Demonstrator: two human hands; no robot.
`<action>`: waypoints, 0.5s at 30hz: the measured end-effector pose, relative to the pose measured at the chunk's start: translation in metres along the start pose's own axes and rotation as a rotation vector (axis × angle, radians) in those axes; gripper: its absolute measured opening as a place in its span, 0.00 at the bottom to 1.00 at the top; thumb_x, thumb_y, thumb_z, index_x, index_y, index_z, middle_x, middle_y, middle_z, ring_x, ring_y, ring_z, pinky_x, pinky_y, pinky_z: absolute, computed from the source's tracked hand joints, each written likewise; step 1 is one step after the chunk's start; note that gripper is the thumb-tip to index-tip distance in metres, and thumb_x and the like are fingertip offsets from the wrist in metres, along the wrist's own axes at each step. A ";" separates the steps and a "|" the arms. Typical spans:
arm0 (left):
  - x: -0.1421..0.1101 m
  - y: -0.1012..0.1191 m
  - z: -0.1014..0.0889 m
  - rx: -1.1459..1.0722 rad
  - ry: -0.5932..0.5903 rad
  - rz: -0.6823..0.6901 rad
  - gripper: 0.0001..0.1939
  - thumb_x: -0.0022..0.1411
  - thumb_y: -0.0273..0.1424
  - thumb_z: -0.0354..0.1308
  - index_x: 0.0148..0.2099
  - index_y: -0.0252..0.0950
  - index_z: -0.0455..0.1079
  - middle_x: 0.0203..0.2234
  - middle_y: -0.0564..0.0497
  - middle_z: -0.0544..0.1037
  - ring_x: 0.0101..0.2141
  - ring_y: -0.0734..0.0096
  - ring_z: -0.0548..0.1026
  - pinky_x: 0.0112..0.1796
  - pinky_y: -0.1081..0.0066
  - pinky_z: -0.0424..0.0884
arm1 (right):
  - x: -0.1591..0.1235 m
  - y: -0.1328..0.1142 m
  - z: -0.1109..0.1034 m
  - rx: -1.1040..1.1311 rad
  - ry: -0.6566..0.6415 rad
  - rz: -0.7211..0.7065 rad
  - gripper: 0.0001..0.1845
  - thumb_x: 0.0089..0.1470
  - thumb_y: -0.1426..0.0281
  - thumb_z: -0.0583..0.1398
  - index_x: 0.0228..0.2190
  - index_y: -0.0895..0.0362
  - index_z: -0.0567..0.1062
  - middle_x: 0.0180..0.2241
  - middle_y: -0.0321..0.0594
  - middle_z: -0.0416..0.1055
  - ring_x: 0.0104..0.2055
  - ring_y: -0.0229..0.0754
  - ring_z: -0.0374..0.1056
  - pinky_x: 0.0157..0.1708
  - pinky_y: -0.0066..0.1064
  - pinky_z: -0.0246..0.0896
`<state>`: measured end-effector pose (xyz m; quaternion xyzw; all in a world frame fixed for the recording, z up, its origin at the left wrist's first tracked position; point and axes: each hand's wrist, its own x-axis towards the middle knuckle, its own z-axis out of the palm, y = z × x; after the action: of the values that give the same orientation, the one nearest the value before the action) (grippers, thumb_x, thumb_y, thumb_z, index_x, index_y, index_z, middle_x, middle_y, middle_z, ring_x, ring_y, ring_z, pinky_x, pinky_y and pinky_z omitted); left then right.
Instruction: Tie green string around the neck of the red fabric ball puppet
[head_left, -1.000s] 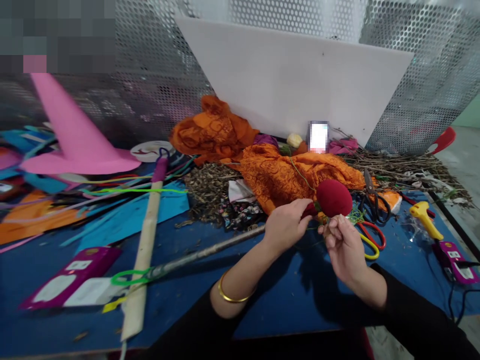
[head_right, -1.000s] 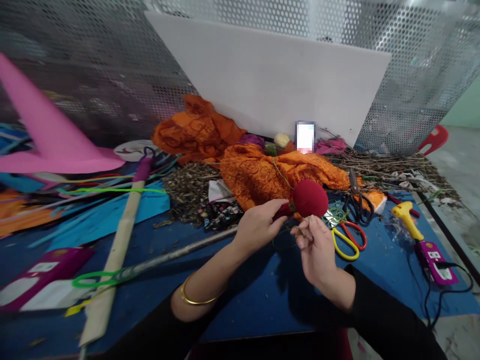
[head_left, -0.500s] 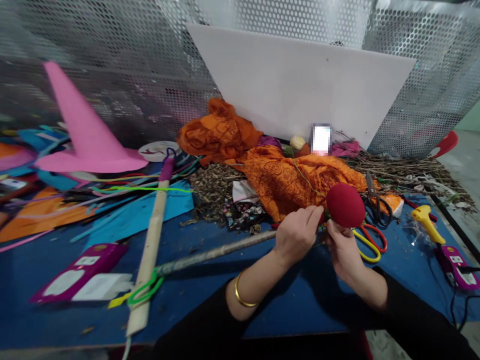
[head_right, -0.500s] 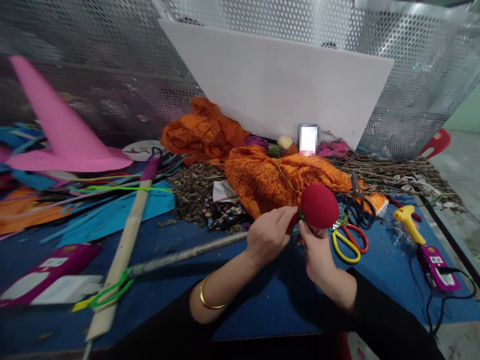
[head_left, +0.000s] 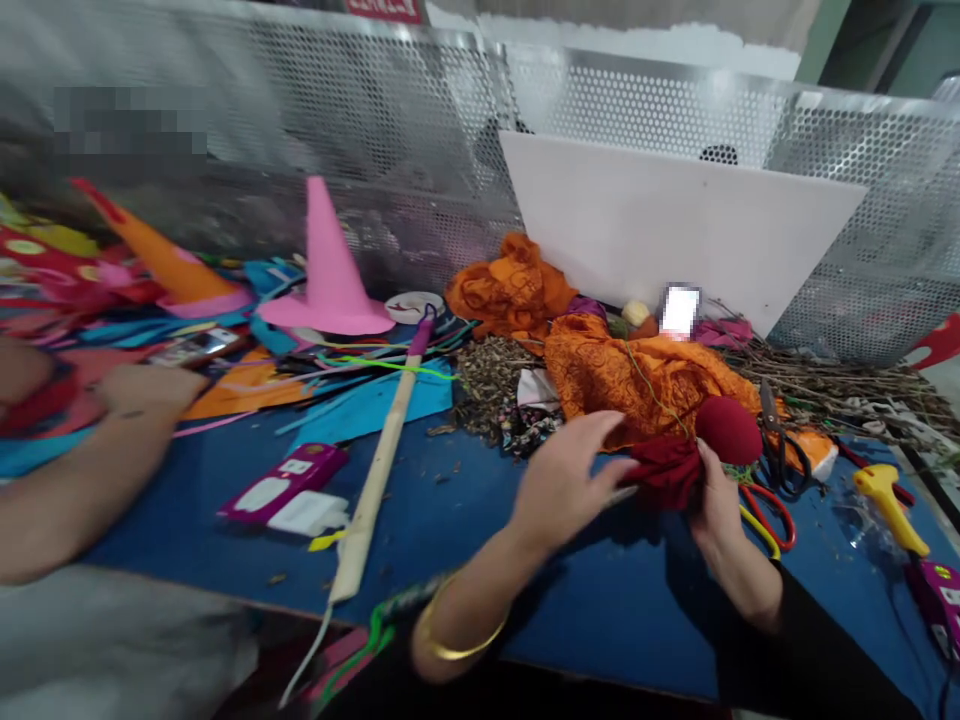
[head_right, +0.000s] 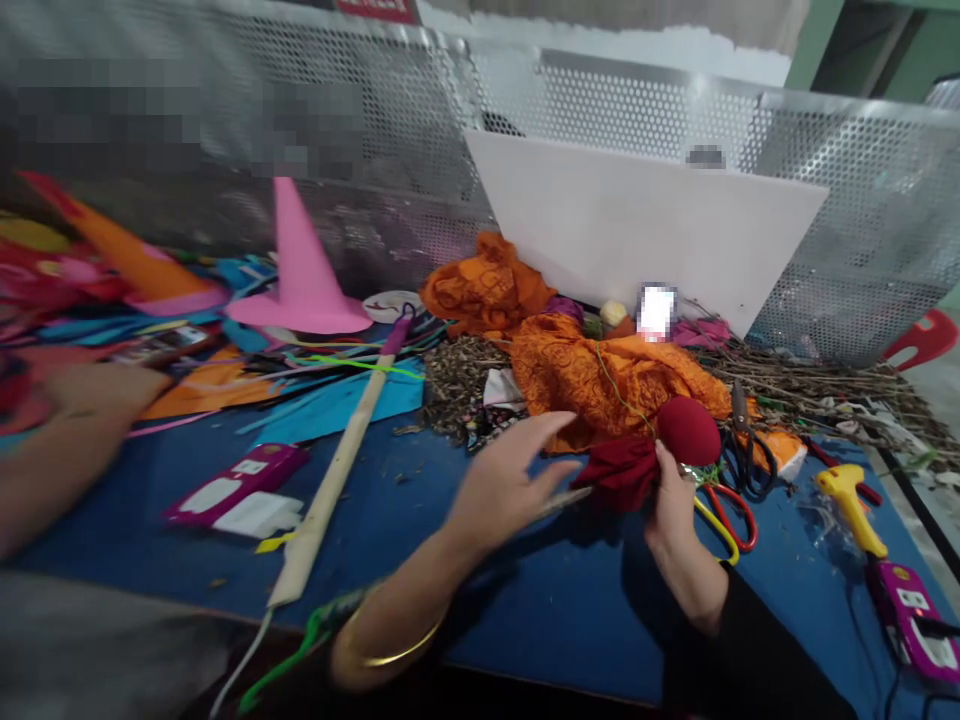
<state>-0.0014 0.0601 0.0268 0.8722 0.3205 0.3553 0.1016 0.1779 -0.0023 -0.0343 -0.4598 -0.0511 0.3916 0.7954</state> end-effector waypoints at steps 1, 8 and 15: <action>-0.007 -0.014 -0.017 0.074 0.067 -0.145 0.19 0.65 0.41 0.52 0.55 0.39 0.67 0.50 0.44 0.77 0.49 0.58 0.74 0.50 0.60 0.70 | 0.004 0.000 -0.001 0.005 0.021 0.007 0.16 0.42 0.64 0.69 0.34 0.59 0.79 0.32 0.38 0.80 0.33 0.40 0.75 0.35 0.29 0.71; -0.066 -0.127 -0.097 0.687 -0.204 -0.955 0.26 0.65 0.47 0.42 0.44 0.30 0.70 0.38 0.30 0.77 0.38 0.41 0.76 0.30 0.57 0.69 | 0.012 0.004 -0.005 -0.029 0.088 0.064 0.13 0.38 0.65 0.71 0.26 0.59 0.76 0.22 0.32 0.77 0.20 0.35 0.68 0.19 0.26 0.64; -0.077 -0.147 -0.088 0.589 -0.296 -1.070 0.24 0.64 0.43 0.42 0.41 0.27 0.69 0.37 0.28 0.77 0.39 0.37 0.77 0.31 0.57 0.67 | 0.010 0.000 -0.003 0.009 0.055 0.050 0.14 0.38 0.64 0.71 0.26 0.59 0.77 0.24 0.36 0.78 0.24 0.39 0.72 0.25 0.28 0.69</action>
<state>-0.1749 0.1210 -0.0116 0.6223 0.7797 0.0274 0.0640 0.1866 0.0020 -0.0388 -0.4678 -0.0159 0.3989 0.7885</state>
